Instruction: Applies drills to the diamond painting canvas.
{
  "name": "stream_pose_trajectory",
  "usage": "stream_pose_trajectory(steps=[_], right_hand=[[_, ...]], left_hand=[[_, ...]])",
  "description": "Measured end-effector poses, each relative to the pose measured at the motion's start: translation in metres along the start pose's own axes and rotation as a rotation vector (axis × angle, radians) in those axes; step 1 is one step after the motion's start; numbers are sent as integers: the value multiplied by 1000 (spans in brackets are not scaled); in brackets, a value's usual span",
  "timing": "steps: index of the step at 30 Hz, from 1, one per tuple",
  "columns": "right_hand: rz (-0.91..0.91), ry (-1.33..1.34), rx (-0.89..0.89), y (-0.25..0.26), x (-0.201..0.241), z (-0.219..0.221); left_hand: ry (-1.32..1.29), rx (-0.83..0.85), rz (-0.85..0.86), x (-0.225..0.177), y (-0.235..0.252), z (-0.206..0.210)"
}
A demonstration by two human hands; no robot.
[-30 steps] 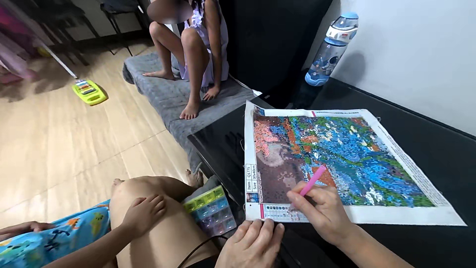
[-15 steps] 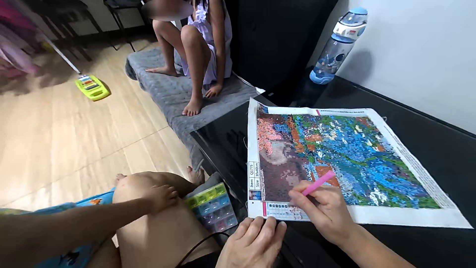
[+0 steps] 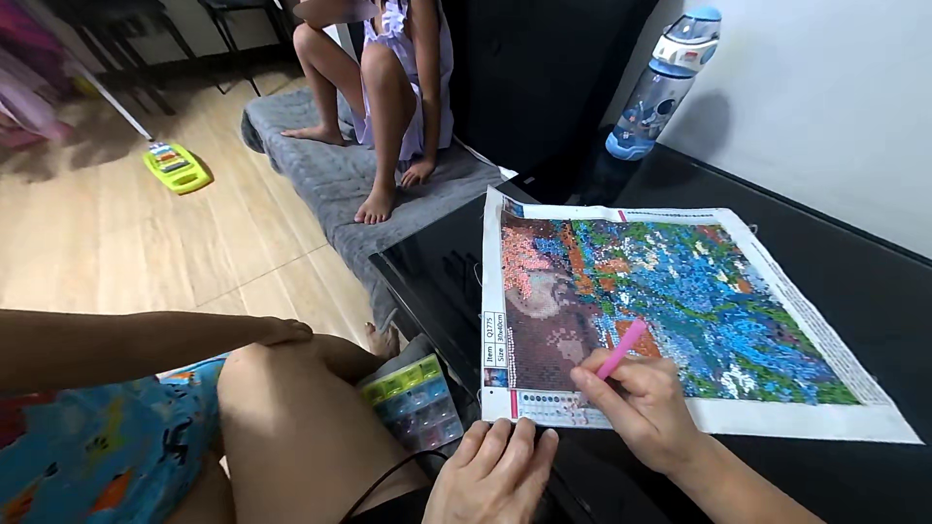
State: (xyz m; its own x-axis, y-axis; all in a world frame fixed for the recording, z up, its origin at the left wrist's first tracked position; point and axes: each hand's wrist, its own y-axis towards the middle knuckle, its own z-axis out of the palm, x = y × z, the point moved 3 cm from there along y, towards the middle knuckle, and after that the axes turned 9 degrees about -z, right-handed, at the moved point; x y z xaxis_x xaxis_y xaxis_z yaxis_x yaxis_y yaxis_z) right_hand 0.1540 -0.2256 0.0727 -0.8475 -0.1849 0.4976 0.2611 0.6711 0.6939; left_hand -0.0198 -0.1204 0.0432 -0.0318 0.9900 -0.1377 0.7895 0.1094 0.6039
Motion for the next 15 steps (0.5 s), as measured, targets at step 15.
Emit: stream_pose_trajectory(steps=[15], right_hand=[[-22, -29, 38, -2, -3, 2]], left_hand=[[-36, 26, -24, 1, 0, 0]])
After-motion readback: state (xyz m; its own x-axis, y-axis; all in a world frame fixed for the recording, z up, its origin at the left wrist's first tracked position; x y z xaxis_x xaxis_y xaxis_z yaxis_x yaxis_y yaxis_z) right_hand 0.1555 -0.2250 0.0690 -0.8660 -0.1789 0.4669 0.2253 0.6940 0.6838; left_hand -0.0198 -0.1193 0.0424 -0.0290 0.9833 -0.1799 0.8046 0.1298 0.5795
